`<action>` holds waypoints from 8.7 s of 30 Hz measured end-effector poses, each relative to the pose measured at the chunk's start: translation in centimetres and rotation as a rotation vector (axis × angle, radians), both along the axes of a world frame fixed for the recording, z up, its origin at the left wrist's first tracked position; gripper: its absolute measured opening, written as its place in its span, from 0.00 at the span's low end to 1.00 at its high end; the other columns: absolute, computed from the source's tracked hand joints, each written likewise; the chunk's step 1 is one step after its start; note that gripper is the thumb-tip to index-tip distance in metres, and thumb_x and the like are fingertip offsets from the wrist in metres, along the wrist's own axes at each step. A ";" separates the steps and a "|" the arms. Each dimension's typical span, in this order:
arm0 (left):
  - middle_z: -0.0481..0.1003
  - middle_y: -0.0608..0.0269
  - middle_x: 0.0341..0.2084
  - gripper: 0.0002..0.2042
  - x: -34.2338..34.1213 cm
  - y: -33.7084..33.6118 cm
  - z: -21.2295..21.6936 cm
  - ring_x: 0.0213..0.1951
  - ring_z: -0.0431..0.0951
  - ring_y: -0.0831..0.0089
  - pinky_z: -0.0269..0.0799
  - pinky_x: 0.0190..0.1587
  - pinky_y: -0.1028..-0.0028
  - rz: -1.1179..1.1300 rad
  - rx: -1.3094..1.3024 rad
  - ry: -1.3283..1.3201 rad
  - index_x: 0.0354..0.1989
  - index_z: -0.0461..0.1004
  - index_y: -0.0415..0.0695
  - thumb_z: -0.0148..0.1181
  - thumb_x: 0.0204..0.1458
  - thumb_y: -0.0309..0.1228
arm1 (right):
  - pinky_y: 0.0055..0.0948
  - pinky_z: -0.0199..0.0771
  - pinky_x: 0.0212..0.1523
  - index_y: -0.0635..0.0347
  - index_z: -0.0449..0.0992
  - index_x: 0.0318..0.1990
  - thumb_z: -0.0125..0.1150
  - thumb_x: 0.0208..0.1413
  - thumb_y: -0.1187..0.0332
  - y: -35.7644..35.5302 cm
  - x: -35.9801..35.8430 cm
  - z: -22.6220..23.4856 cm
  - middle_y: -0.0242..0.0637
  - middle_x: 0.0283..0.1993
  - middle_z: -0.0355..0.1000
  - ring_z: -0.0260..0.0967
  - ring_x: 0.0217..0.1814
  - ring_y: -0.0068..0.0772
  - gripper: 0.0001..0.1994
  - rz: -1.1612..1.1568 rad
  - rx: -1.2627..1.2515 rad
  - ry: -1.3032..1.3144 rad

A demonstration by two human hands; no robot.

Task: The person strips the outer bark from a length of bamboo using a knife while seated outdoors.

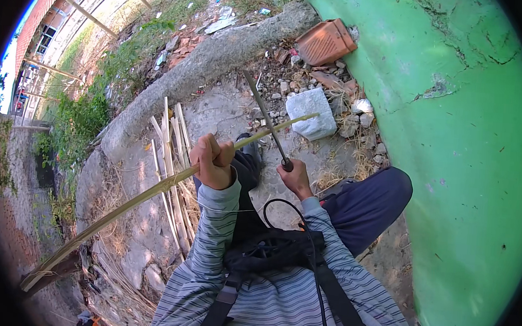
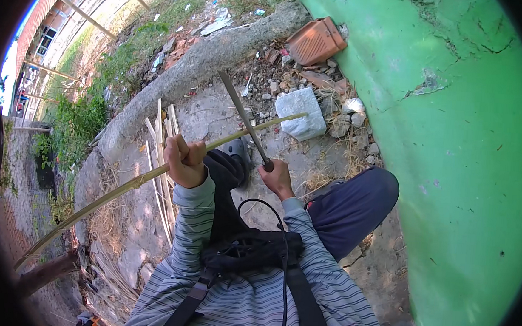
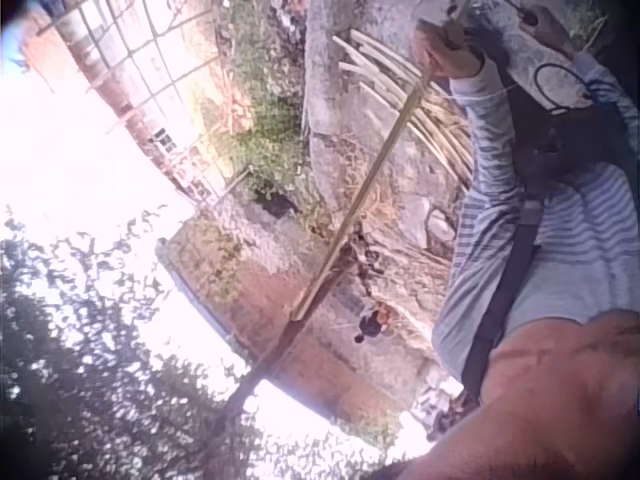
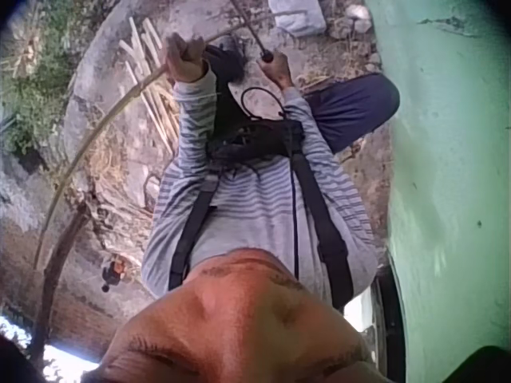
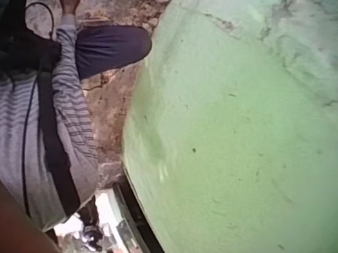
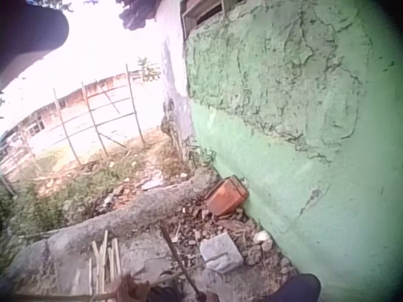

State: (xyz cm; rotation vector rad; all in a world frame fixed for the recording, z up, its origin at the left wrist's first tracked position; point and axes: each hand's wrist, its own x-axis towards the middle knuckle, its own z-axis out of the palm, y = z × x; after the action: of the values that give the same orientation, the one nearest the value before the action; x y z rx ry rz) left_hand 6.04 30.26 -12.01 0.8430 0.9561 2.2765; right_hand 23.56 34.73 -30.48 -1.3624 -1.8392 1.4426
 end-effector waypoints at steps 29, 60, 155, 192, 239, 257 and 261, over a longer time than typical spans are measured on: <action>0.43 0.72 0.11 0.24 0.0 -0.7 -0.3 0.10 0.40 0.81 0.38 0.16 0.71 -0.062 -0.006 0.023 0.18 0.45 0.49 0.34 0.70 0.43 | 0.37 0.70 0.27 0.67 0.75 0.21 0.63 0.46 0.63 1.0 1.5 -5.1 0.41 0.18 0.72 0.71 0.21 0.33 0.13 -0.195 -0.383 0.012; 0.43 0.72 0.09 0.28 0.2 -0.5 1.3 0.10 0.42 0.81 0.37 0.16 0.72 0.001 -0.014 -0.017 0.14 0.47 0.48 0.36 0.70 0.44 | 0.31 0.59 0.17 0.61 0.72 0.18 0.62 0.50 0.64 2.3 1.8 -7.6 0.30 0.16 0.68 0.62 0.14 0.24 0.13 -0.183 -0.126 0.048; 0.43 0.73 0.11 0.26 0.4 -2.9 -0.2 0.11 0.42 0.80 0.39 0.17 0.71 -0.090 -0.028 -0.017 0.15 0.47 0.49 0.40 0.69 0.41 | 0.23 0.57 0.14 0.59 0.70 0.29 0.58 0.54 0.66 2.2 3.5 -8.2 0.22 0.14 0.56 0.53 0.10 0.17 0.07 -0.270 -0.863 0.374; 0.52 0.72 0.11 0.28 1.0 -1.7 1.1 0.16 0.48 0.80 0.47 0.24 0.76 -0.086 -0.023 0.038 0.24 0.56 0.47 0.35 0.63 0.61 | 0.26 0.57 0.12 0.60 0.73 0.23 0.62 0.52 0.67 1.6 2.3 -7.2 0.29 0.15 0.65 0.60 0.11 0.21 0.09 -0.181 -0.475 0.209; 0.48 0.69 0.06 0.38 0.6 -1.9 -0.6 0.10 0.44 0.76 0.48 0.18 0.73 0.037 -0.109 0.271 0.11 0.52 0.46 0.19 0.61 0.66 | 0.36 0.62 0.26 0.68 0.72 0.20 0.66 0.49 0.61 1.1 0.7 -2.6 0.42 0.16 0.67 0.64 0.19 0.34 0.18 0.057 0.146 0.107; 0.49 0.69 0.05 0.39 0.7 -1.9 -0.5 0.10 0.45 0.75 0.45 0.18 0.73 0.020 -0.128 0.233 0.09 0.50 0.47 0.18 0.60 0.67 | 0.38 0.67 0.29 0.68 0.74 0.23 0.65 0.48 0.63 1.3 1.5 -4.8 0.45 0.20 0.71 0.69 0.22 0.40 0.15 -0.024 0.105 0.028; 0.49 0.69 0.05 0.38 0.9 -1.7 -0.3 0.11 0.45 0.75 0.45 0.18 0.73 0.009 -0.142 0.225 0.09 0.50 0.47 0.18 0.60 0.67 | 0.39 0.69 0.31 0.68 0.76 0.24 0.65 0.48 0.62 1.1 1.7 -5.3 0.48 0.21 0.72 0.72 0.25 0.43 0.14 -0.100 0.069 0.011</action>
State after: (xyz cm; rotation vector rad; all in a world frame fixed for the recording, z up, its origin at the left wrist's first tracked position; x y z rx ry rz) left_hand 6.94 28.51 -12.35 1.0491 1.2066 2.1232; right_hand 25.22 35.86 -35.75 -1.3889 -1.7708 1.3219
